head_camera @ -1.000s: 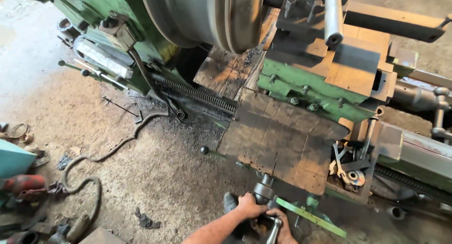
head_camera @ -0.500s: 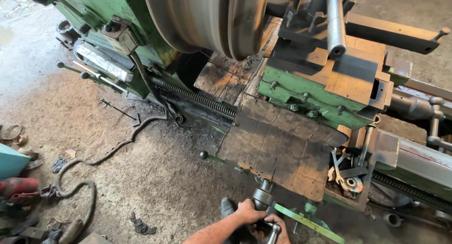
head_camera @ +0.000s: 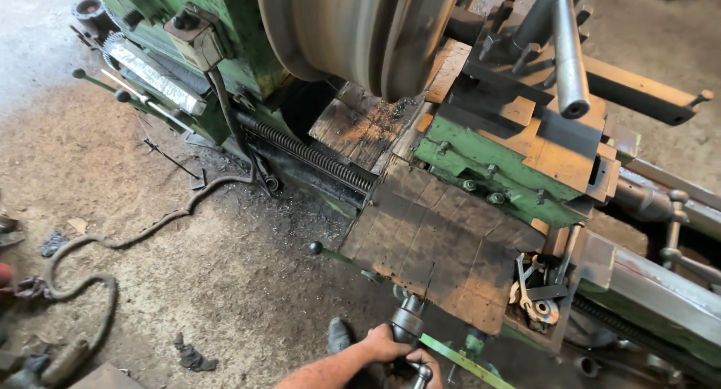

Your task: Using various tools and manual adjustments to repair or maintain a large industrial lathe or metal-working machine.

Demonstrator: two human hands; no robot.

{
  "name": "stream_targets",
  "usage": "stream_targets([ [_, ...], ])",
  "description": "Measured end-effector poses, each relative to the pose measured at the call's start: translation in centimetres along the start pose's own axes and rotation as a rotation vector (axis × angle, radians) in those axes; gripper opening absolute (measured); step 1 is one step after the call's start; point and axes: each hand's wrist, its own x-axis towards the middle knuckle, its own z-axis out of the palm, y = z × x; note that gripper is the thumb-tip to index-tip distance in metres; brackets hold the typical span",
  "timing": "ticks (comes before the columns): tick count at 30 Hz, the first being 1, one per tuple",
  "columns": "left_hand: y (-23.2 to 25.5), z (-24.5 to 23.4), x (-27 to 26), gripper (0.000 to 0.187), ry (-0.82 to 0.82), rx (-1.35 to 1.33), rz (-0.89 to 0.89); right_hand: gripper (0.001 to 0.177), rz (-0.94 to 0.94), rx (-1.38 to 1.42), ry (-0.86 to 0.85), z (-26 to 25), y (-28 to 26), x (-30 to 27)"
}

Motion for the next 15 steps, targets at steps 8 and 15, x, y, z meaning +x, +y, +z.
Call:
stream_targets([
  [8,-0.3,0.1,0.5,0.071,-0.013,-0.032,0.009,0.047,-0.022,-0.047,0.054,1.9,-1.5,-1.5],
  [15,-0.1,-0.4,0.0,0.064,-0.084,-0.087,0.004,0.045,-0.037,-0.017,0.083,1.8,0.3,-1.9],
])
